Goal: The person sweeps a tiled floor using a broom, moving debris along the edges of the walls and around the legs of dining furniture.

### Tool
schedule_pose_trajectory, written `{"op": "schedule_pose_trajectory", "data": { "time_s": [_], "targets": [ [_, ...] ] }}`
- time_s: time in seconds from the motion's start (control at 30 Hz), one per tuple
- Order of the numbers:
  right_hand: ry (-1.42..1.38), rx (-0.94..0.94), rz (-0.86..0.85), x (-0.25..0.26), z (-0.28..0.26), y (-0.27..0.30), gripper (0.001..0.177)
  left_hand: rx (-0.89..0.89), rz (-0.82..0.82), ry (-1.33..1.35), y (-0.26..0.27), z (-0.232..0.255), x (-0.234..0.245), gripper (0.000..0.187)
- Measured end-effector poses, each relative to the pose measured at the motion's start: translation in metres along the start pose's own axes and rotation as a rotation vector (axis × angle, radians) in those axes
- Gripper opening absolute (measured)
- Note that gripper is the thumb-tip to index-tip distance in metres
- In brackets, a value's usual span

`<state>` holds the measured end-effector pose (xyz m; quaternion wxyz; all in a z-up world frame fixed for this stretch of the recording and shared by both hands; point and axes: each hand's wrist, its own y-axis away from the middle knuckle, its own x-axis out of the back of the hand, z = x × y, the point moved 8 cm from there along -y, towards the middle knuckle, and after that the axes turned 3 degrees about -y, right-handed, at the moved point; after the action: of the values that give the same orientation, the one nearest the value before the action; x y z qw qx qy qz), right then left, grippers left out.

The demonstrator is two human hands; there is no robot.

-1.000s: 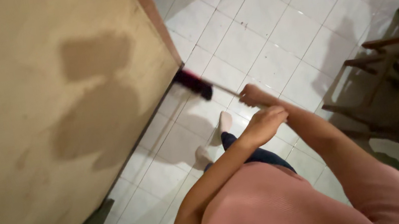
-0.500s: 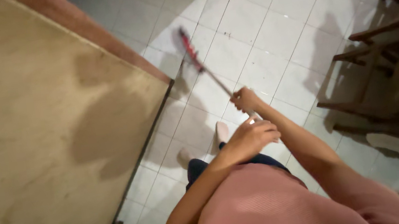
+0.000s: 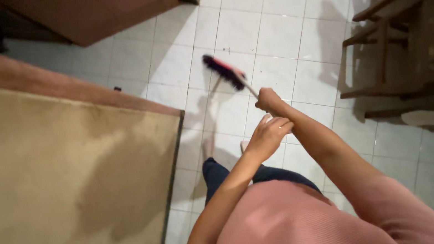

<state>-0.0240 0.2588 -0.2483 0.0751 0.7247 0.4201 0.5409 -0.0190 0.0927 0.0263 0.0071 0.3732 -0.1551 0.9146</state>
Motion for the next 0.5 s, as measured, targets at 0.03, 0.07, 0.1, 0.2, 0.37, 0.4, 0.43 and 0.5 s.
{"op": "schedule_pose_trajectory", "data": {
  "time_s": [0.03,0.07,0.1,0.2,0.37,0.4,0.43,0.5],
  "targets": [
    [-0.141,-0.101,0.050,0.008,0.005,-0.004,0.028,-0.001,0.047,-0.007,0.002,-0.005,0.010,0.022],
    [-0.151,-0.112,0.058,0.015,0.000,-0.009,0.028,-0.013,0.035,-0.003,0.004,-0.009,0.017,0.022],
    [-0.152,-0.136,0.065,0.021,-0.004,-0.011,0.026,-0.033,0.036,-0.052,0.006,-0.011,0.026,0.027],
    [-0.439,-0.218,0.156,0.037,-0.015,0.011,0.033,-0.120,-0.006,-0.031,0.000,-0.008,0.064,0.022],
    [-2.002,-0.434,0.027,0.011,-0.051,0.122,0.015,-0.389,-0.253,0.211,-0.017,0.054,0.139,0.011],
    [-2.153,-0.412,-0.006,0.003,-0.066,0.154,0.015,-0.472,-0.273,0.344,-0.017,0.068,0.158,0.012],
    [-2.244,-0.386,-0.021,-0.002,-0.081,0.184,0.015,-0.554,-0.295,0.478,-0.017,0.080,0.176,0.013],
    [-2.308,-0.364,0.001,-0.012,-0.105,0.235,0.015,-0.560,-0.402,0.662,-0.022,0.083,0.198,0.013]
  ]
}}
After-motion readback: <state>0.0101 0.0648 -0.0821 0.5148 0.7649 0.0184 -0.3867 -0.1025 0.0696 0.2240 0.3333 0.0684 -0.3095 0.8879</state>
